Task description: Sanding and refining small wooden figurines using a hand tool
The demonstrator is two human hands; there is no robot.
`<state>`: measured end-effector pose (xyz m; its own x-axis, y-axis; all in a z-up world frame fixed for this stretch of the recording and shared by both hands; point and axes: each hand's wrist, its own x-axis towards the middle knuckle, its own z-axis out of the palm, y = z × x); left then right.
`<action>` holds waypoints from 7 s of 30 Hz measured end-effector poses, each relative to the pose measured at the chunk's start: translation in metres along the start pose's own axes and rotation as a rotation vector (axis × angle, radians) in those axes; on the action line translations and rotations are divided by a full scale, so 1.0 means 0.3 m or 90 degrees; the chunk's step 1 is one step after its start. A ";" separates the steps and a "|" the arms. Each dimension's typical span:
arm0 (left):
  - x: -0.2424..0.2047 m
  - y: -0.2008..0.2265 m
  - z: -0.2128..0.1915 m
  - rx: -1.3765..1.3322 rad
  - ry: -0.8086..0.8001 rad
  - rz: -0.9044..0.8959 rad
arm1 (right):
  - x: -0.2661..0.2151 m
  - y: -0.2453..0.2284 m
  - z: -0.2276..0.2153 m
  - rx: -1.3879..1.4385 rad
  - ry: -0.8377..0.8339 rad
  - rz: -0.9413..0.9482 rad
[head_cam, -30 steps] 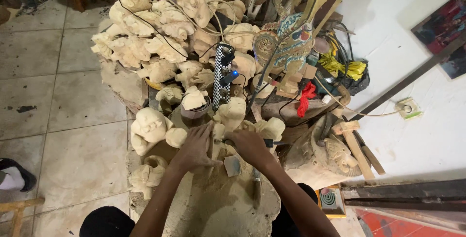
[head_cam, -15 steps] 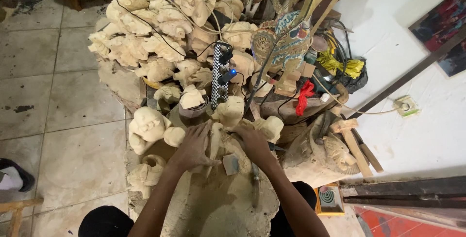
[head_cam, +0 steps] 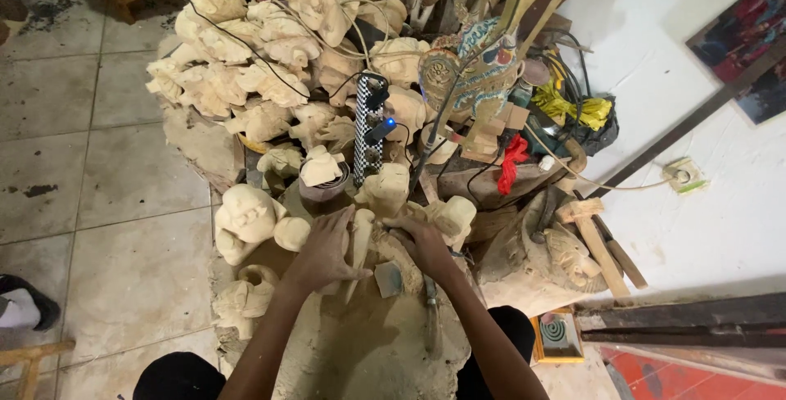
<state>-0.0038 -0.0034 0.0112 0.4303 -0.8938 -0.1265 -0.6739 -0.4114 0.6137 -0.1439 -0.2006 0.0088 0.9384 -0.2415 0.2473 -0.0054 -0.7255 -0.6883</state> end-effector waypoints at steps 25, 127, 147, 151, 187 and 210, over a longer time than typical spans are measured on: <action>-0.077 0.175 0.057 -0.328 0.378 -0.040 | -0.102 -0.015 -0.091 0.141 0.127 0.071; 0.061 -0.069 -0.001 -0.507 0.401 -0.070 | -0.024 -0.208 -0.192 0.001 -0.120 -0.035; 0.075 -0.098 -0.055 -0.435 0.315 -0.027 | 0.037 -0.143 -0.048 0.192 -0.130 0.037; 0.005 -0.023 -0.116 -0.479 0.338 -0.064 | 0.033 -0.168 -0.053 0.164 -0.112 0.037; -0.181 -0.028 -0.003 -0.323 0.333 -0.062 | 0.015 -0.287 -0.062 0.148 -0.031 0.102; -0.115 0.038 0.044 -0.665 0.363 0.045 | 0.016 -0.166 0.012 -0.270 0.052 -0.115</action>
<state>-0.0343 0.0203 0.0122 0.7950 -0.5913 0.1353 -0.0059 0.2155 0.9765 -0.1380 -0.1634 0.0418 0.9071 -0.1247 0.4020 -0.0010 -0.9557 -0.2944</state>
